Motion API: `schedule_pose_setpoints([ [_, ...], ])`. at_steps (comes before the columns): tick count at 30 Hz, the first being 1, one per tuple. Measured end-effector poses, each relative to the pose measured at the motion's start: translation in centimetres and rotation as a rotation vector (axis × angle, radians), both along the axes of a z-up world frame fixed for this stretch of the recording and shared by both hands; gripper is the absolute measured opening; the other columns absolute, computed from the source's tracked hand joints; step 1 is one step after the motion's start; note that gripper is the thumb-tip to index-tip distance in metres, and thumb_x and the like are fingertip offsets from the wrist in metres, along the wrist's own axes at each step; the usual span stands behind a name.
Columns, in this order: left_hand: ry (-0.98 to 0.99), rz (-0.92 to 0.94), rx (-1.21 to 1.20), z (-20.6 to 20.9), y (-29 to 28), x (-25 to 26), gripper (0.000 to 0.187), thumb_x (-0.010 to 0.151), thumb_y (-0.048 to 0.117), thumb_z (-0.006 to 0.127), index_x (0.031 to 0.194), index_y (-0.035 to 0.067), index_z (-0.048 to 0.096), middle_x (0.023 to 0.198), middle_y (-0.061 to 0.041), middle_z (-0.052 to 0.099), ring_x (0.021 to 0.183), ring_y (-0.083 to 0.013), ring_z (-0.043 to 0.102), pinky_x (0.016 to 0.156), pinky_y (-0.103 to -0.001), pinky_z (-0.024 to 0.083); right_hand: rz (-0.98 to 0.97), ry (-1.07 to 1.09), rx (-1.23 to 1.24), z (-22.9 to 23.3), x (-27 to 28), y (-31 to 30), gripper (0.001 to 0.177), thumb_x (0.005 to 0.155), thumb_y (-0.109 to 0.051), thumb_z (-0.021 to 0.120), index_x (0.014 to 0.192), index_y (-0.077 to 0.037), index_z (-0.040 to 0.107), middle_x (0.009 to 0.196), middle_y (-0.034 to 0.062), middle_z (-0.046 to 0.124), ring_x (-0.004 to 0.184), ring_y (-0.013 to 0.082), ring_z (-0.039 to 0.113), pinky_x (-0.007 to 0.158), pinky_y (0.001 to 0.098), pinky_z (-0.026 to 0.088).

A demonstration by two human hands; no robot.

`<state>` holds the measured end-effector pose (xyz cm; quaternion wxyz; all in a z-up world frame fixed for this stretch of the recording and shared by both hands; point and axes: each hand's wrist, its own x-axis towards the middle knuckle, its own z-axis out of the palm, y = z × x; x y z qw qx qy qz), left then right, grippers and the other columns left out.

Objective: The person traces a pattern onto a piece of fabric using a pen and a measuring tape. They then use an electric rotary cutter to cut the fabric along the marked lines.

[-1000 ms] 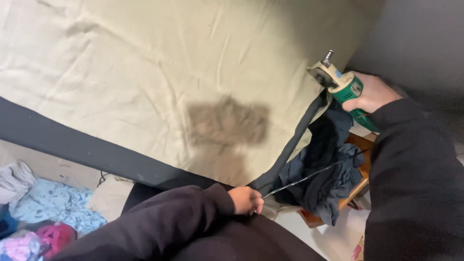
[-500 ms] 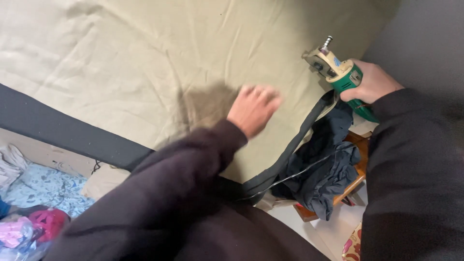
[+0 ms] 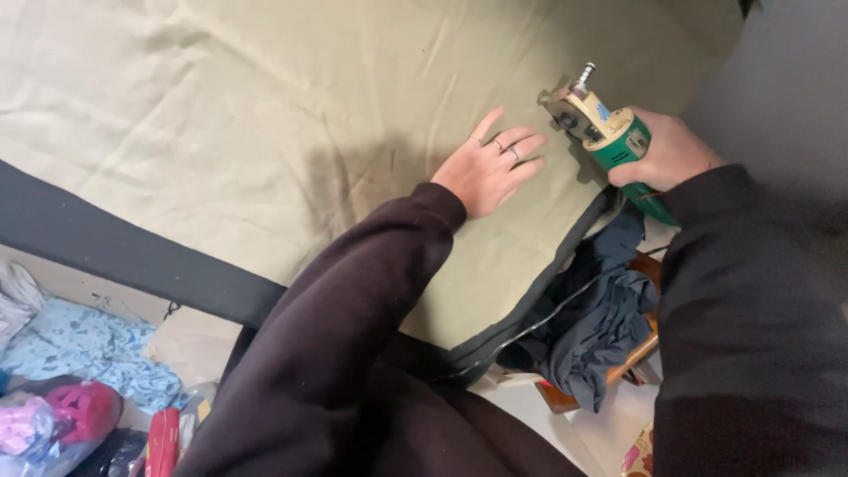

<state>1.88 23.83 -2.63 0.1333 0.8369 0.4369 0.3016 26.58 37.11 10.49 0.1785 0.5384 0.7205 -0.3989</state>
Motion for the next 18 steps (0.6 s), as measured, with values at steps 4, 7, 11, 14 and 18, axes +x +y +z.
schedule_pose_setpoints([
  [4, 0.010, -0.006, -0.006, 0.2, 0.2, 0.0, 0.039, 0.093, 0.028, 0.065, 0.131, 0.017, 0.064, 0.146, -0.007, 0.055, 0.139, -0.0250, 0.048, 0.124, -0.060, 0.023, 0.024, -0.008, 0.012, -0.1, -1.3, 0.6, 0.064, 0.061, -0.018, 0.079, 0.122, -0.003, 0.063, 0.100, 0.0156, 0.071, 0.090, 0.0298, 0.067, 0.083, 0.0400, 0.051],
  [7, 0.039, -0.007, -0.014, 0.2, 0.1, 0.0, 0.038, 0.094, 0.028, 0.064, 0.130, 0.017, 0.064, 0.146, -0.007, 0.054, 0.139, -0.0250, 0.047, 0.124, -0.060, 0.021, -0.029, 0.008, -0.031, -0.2, -2.1, 0.9, 0.060, 0.064, -0.018, 0.077, 0.121, -0.003, 0.064, 0.097, 0.0158, 0.071, 0.087, 0.0301, 0.066, 0.081, 0.0395, 0.051],
  [11, 0.070, 0.001, -0.029, 0.1, 0.1, 0.2, 0.037, 0.094, 0.027, 0.063, 0.129, 0.018, 0.064, 0.148, -0.006, 0.054, 0.140, -0.0246, 0.046, 0.125, -0.059, 0.020, 0.021, 0.003, 0.003, -0.2, -2.7, 1.2, 0.061, 0.064, -0.019, 0.079, 0.120, -0.002, 0.064, 0.098, 0.0162, 0.071, 0.088, 0.0295, 0.067, 0.082, 0.0394, 0.051],
  [14, 0.116, 0.008, -0.080, 0.1, 0.3, 0.0, 0.035, 0.096, 0.026, 0.063, 0.129, 0.017, 0.063, 0.148, -0.005, 0.053, 0.142, -0.0234, 0.045, 0.127, -0.059, 0.018, 0.023, -0.011, 0.007, -0.1, -2.8, 1.2, 0.062, 0.064, -0.019, 0.079, 0.121, -0.002, 0.063, 0.099, 0.0168, 0.071, 0.088, 0.0304, 0.067, 0.083, 0.0399, 0.051],
  [18, 0.144, 0.159, -0.213, 0.5, 0.6, -0.9, 0.038, 0.099, 0.027, 0.063, 0.134, 0.012, 0.060, 0.152, -0.006, 0.049, 0.148, -0.0228, 0.039, 0.129, -0.060, 0.016, -0.002, -0.049, 0.010, 0.3, -2.5, 0.7, 0.070, 0.062, -0.020, 0.079, 0.128, -0.004, 0.063, 0.103, 0.0172, 0.072, 0.091, 0.0322, 0.067, 0.085, 0.0415, 0.050],
])
